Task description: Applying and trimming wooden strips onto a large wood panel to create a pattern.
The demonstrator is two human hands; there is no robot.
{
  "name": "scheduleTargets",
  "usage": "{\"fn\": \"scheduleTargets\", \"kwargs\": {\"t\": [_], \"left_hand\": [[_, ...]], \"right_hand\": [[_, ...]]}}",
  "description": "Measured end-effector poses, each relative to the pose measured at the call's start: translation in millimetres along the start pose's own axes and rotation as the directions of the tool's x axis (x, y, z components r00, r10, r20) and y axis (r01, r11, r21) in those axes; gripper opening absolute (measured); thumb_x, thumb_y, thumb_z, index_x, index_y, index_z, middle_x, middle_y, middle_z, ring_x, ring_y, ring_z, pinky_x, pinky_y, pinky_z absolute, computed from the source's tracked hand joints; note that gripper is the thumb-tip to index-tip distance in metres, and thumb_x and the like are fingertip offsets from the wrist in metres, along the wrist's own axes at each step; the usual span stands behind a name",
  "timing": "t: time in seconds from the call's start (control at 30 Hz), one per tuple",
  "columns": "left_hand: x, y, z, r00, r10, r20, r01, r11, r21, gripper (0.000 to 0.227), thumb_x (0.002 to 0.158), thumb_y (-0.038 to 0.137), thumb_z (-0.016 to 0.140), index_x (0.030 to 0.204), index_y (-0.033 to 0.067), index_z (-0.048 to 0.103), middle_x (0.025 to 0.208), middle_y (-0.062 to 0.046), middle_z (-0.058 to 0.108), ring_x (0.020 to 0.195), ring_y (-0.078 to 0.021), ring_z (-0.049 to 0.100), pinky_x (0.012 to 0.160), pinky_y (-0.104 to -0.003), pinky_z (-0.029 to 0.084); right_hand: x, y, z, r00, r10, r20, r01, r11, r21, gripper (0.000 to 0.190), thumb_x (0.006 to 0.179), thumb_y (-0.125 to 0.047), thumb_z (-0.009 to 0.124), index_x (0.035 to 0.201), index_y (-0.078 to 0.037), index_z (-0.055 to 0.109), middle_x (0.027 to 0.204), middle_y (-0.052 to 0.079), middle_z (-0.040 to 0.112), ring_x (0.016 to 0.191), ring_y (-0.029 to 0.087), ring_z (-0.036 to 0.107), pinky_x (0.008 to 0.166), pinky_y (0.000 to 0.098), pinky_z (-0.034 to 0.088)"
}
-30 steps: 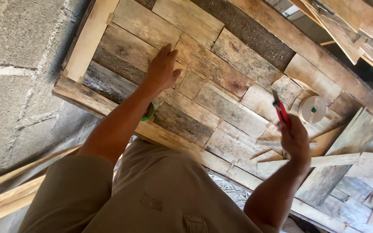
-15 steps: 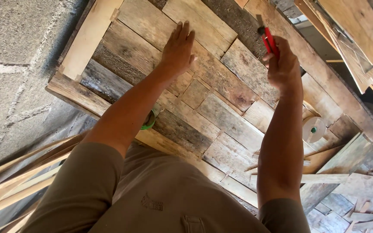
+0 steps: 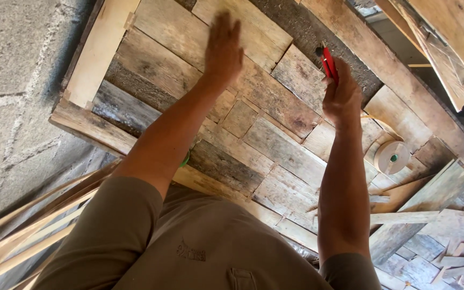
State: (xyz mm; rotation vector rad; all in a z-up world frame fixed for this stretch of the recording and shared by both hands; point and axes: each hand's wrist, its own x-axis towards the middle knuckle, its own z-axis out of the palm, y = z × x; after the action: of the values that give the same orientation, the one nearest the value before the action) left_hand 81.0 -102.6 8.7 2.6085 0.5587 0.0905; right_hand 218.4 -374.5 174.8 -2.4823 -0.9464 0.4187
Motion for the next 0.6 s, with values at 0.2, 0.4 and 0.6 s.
{"fn": "scheduleTargets", "kwargs": {"t": [0.2, 0.4, 0.6], "left_hand": [[32, -42, -32, 0.858, -0.341, -0.384, 0.318, 0.940, -0.124, 0.062, 0.088, 0.014, 0.074, 0.143, -0.0030, 0.050, 0.149, -0.031, 0.043, 0.138, -0.0483, 0.039, 0.112, -0.057, 0.034], [56, -91, -11, 0.848, -0.480, -0.226, 0.482, 0.875, -0.051, 0.032, 0.097, 0.028, 0.077, 0.116, 0.0069, 0.064, 0.117, -0.018, 0.067, 0.112, -0.0308, 0.063, 0.101, -0.049, 0.049], [56, -79, -40, 0.862, -0.493, -0.113, 0.478, 0.868, -0.136, 0.065, 0.076, 0.034, 0.091, 0.123, 0.0022, 0.060, 0.117, -0.015, 0.068, 0.110, -0.0307, 0.063, 0.097, -0.047, 0.049]], "right_hand": [[-21, -5, 4, 0.998, -0.002, -0.062, 0.007, 0.997, 0.072, 0.053, 0.100, 0.005, 0.046, 0.150, -0.012, 0.049, 0.104, 0.015, 0.073, 0.093, 0.032, 0.074, 0.081, 0.0441, 0.057], [-56, -28, 20, 0.990, 0.104, -0.099, -0.083, 0.976, 0.199, 0.045, 0.107, 0.001, 0.044, 0.151, -0.009, 0.047, 0.097, 0.015, 0.073, 0.079, 0.024, 0.073, 0.069, 0.0377, 0.059], [-121, -14, 46, 0.986, 0.063, -0.157, -0.021, 0.967, 0.254, 0.041, 0.108, 0.000, 0.041, 0.149, -0.003, 0.047, 0.100, 0.014, 0.072, 0.081, 0.021, 0.072, 0.071, 0.0335, 0.060]]}}
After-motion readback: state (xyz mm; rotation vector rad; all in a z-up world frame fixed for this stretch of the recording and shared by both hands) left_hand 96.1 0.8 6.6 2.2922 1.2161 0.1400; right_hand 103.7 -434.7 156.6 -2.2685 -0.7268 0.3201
